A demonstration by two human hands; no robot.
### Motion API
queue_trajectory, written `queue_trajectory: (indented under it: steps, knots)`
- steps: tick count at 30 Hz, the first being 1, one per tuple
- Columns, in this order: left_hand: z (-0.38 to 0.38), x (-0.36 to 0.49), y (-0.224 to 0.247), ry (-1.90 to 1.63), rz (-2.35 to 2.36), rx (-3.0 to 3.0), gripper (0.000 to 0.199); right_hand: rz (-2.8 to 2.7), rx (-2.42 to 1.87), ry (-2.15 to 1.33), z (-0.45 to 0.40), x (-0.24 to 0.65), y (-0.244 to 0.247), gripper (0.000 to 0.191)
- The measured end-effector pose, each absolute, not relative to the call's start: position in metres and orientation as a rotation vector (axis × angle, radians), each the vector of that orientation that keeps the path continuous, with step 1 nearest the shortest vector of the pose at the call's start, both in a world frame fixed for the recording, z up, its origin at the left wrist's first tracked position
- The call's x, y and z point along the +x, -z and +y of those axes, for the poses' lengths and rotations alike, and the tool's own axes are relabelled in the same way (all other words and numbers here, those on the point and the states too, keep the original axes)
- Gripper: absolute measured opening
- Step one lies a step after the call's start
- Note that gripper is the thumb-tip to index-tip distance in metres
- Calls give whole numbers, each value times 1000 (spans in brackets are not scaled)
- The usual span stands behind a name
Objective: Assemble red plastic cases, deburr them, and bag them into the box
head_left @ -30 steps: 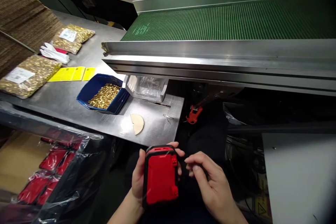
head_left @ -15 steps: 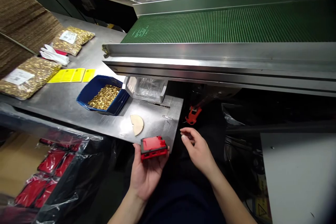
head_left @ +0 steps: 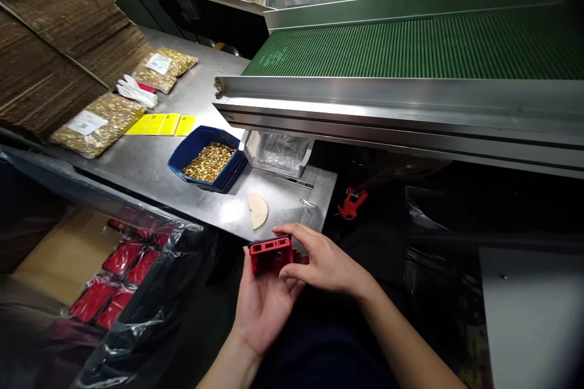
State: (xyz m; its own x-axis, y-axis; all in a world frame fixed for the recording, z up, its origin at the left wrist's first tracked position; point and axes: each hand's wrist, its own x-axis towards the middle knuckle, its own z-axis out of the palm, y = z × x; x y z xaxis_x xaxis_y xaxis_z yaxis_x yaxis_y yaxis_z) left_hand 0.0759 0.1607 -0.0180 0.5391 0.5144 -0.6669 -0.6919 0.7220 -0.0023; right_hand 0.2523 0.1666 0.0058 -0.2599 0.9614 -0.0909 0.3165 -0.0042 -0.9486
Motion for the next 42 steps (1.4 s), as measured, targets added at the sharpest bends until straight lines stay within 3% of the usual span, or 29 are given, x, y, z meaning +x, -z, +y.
queue_trajectory:
  steps: [7, 13, 16, 20, 25, 32, 42]
  knots:
    - [156, 68, 16, -598, 632, -188, 65, -1398, -1433, -1354, 163, 268, -5, 59]
    - [145, 44, 27, -601, 408, -3, 58, -1036, -1232, -1789, 141, 249, 8, 55]
    - [144, 38, 31, -682, 452, 79, 48, -1326, -1484, -1495, 131, 234, 10, 50]
    - [144, 32, 29, -603, 511, 12, 48, -1503, -1784, -1053, 145, 246, 8, 43]
    - [135, 30, 14, -538, 456, -14, 72, -1363, -1471, -1328, 172, 264, -4, 23]
    - [121, 44, -19, -402, 404, 191, 81, -868, -1055, -1635, 149, 232, -17, 45]
    - [131, 60, -33, -364, 453, 475, 77, -793, -1358, -1290, 124, 238, -34, 41]
